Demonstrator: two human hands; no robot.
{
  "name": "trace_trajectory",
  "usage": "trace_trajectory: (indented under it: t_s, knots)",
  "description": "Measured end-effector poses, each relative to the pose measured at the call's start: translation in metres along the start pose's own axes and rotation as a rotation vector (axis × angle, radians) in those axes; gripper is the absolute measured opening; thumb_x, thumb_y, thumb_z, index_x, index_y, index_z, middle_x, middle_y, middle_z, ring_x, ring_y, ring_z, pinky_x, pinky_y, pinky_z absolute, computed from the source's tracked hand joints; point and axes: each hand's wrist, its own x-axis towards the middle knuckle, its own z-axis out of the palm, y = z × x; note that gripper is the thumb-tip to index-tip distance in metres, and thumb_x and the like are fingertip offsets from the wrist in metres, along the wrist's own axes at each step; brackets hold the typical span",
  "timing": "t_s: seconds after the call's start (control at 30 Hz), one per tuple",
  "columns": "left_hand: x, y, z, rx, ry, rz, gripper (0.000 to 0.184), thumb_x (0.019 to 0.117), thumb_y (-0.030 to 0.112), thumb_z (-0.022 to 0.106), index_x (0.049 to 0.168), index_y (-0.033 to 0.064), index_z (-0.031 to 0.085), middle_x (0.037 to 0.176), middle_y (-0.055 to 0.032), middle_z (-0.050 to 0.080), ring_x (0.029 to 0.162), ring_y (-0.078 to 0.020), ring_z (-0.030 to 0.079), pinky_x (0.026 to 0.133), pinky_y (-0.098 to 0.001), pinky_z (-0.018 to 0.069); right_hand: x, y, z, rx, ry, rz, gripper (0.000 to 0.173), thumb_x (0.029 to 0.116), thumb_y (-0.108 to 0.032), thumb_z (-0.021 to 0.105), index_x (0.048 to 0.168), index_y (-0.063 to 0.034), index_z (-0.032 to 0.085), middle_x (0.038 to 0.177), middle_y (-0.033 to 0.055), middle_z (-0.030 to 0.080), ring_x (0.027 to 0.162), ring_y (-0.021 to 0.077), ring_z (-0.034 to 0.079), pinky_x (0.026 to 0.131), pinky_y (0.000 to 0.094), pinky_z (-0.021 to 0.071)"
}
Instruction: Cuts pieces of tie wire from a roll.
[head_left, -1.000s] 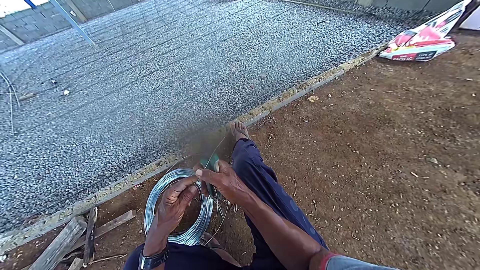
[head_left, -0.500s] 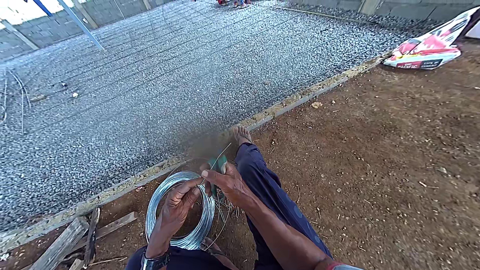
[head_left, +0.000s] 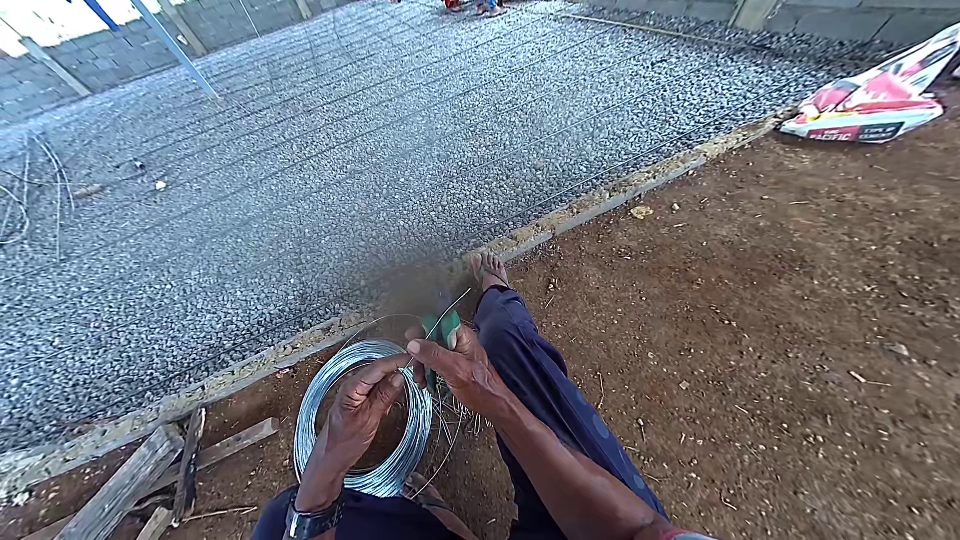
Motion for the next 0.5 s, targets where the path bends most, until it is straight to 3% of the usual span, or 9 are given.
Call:
trace_trajectory:
  t_s: [0.5]
  knots:
    - [-0.0037, 0.001, -0.0019, 0.0, 0.006, -0.004, 0.027, 0.1047, 0.016, 0.058, 0.129, 0.0114, 0.069, 0.1, -0.0031, 0.068, 0.064, -0.0053, 0.049, 0.055, -0.0196, 0.0414, -0.0001, 0.0011, 0.0037, 0.011, -0.01, -0.038, 0.024, 0.1011, -0.014, 0.065, 0.115, 0.0053, 0.062, 0.084, 0.0169, 0.066, 0.065, 0.0232, 0.065, 0.06, 0.0379, 0.0599]
